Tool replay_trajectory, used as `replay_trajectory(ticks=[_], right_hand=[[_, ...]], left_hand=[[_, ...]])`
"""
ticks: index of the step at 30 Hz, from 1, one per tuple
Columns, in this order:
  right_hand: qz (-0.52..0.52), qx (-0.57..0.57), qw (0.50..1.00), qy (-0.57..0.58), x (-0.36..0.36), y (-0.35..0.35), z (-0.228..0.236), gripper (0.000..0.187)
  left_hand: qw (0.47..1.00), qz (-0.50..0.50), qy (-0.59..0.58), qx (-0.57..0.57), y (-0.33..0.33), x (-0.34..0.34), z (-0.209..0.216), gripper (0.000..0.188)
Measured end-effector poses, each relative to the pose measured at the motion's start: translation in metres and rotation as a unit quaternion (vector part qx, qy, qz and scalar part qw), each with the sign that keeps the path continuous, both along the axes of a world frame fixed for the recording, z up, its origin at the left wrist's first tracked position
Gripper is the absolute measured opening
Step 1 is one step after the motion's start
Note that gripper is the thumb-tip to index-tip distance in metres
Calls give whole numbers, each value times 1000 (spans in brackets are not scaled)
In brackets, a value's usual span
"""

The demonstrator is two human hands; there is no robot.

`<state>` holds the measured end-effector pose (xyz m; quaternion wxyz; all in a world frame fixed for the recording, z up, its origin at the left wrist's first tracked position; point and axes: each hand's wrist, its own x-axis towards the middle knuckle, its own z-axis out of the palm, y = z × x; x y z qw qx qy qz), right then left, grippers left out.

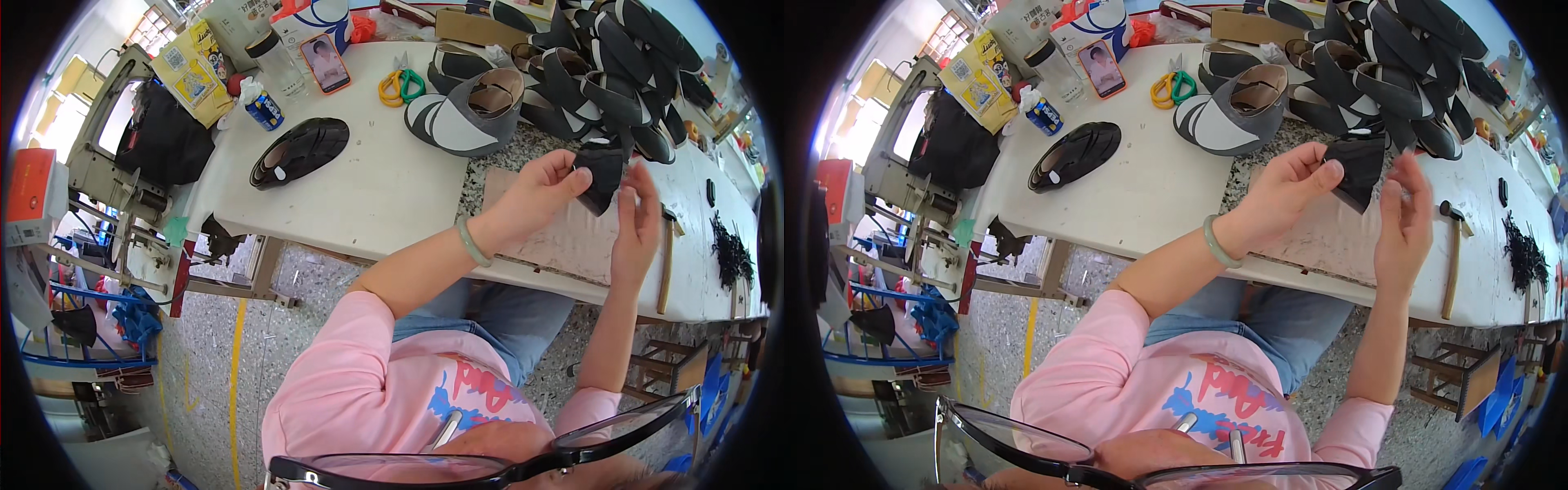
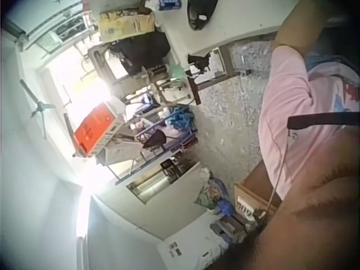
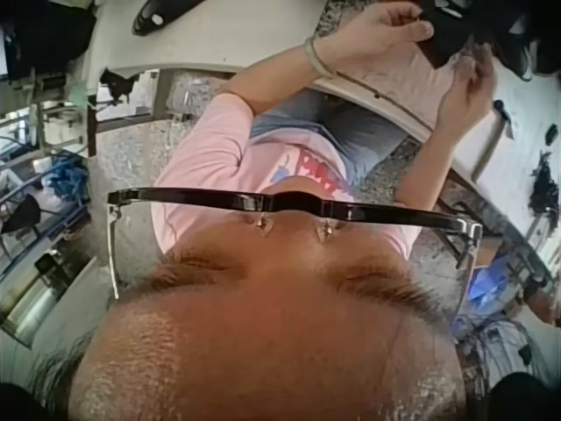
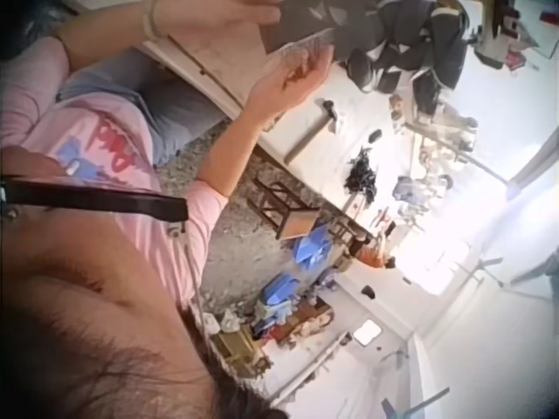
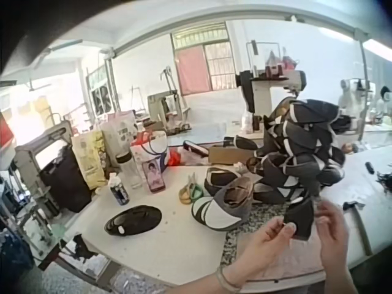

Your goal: Applying adhesive to shoe components and hammering them together at a workshop table.

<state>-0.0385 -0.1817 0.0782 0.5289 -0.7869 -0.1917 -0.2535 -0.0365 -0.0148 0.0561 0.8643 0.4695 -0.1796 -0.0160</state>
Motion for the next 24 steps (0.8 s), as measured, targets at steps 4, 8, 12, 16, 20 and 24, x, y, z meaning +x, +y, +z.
replay_trajectory(ticks=[4,8,12,16,20,24], right_hand=[[126,154,965,170,-7,-5,-35,27],[150,181,954,184,-20,3,-39,27],[167,260,924,226,-18,4,-40,25],[180,289,915,218,-16,3,-46,23],[177,230,945,150,-25,-2,-46,22],[142,154,955,210,-31,0,-28,18]], left_hand=[[990,11,-2,143,-2,-3,-16,17],[987,-27,34,152,4,-8,-33,17],[999,-16,-22,22,-5,-14,-39,13],[996,22,-87,5,-12,-16,-44,10],[992,-81,22,-91,-13,-27,-40,13],[989,-114,33,-90,-4,-25,-42,19]])
